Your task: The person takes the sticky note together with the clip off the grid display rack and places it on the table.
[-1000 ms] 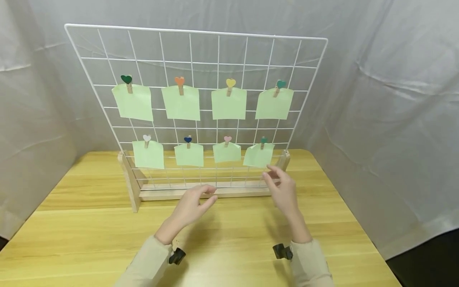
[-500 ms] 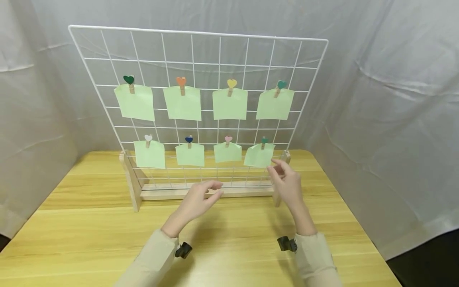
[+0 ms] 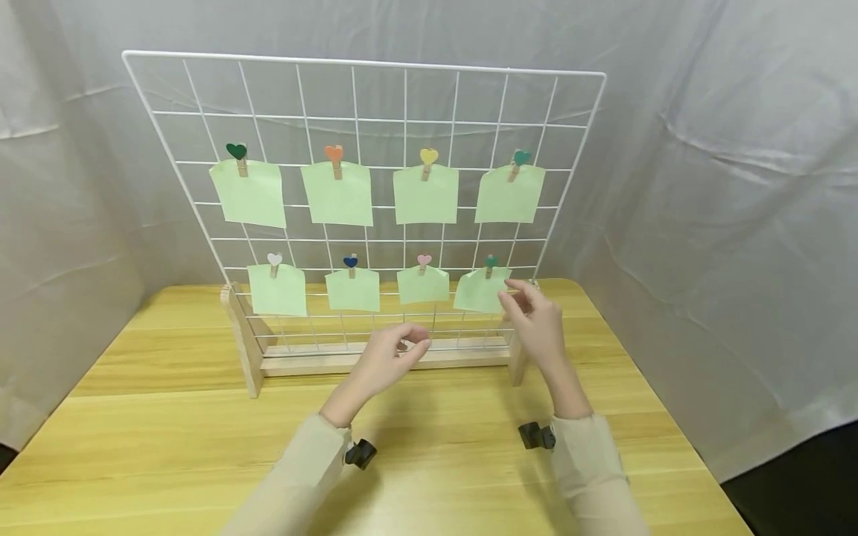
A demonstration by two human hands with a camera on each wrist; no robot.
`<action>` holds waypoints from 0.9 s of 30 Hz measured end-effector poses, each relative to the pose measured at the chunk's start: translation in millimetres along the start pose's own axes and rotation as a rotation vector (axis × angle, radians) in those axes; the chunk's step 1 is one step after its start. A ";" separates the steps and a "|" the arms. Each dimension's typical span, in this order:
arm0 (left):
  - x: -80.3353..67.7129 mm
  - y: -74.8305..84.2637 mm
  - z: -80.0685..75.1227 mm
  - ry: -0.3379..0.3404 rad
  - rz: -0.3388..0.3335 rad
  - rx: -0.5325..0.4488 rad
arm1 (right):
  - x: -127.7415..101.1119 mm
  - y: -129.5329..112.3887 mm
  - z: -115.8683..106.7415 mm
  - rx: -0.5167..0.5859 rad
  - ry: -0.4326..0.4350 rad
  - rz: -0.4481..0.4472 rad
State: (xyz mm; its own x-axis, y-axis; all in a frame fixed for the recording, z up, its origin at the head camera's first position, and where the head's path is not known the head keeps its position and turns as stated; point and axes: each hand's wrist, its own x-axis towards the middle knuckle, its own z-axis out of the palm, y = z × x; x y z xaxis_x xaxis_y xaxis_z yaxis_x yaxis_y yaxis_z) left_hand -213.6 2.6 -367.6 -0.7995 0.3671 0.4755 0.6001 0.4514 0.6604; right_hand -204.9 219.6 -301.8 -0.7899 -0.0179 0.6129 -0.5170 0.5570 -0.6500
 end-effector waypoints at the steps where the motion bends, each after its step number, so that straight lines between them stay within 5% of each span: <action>1: 1.2 0.0 1.1 -0.001 -0.001 -0.015 | 1.5 -0.5 -0.2 0.001 -0.007 -0.003; 11: 16.1 1.5 7.8 -0.034 -0.039 -0.089 | 16.8 4.0 0.1 -0.005 -0.019 -0.035; 19: 31.0 6.7 9.7 -0.009 0.016 -0.102 | 31.3 32.7 -0.4 0.026 -0.050 -0.031; 27: 41.8 13.5 13.6 0.026 0.047 -0.111 | 31.9 3.0 -4.0 -0.018 -0.089 -0.050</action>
State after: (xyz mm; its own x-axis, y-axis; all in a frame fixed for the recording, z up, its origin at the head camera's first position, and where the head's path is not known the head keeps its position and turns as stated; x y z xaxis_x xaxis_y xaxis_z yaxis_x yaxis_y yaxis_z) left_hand -238.5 35.1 -346.7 -0.7719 0.3634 0.5216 0.6312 0.3411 0.6966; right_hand -230.4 224.0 -282.4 -0.7899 -0.1188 0.6016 -0.5509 0.5685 -0.6111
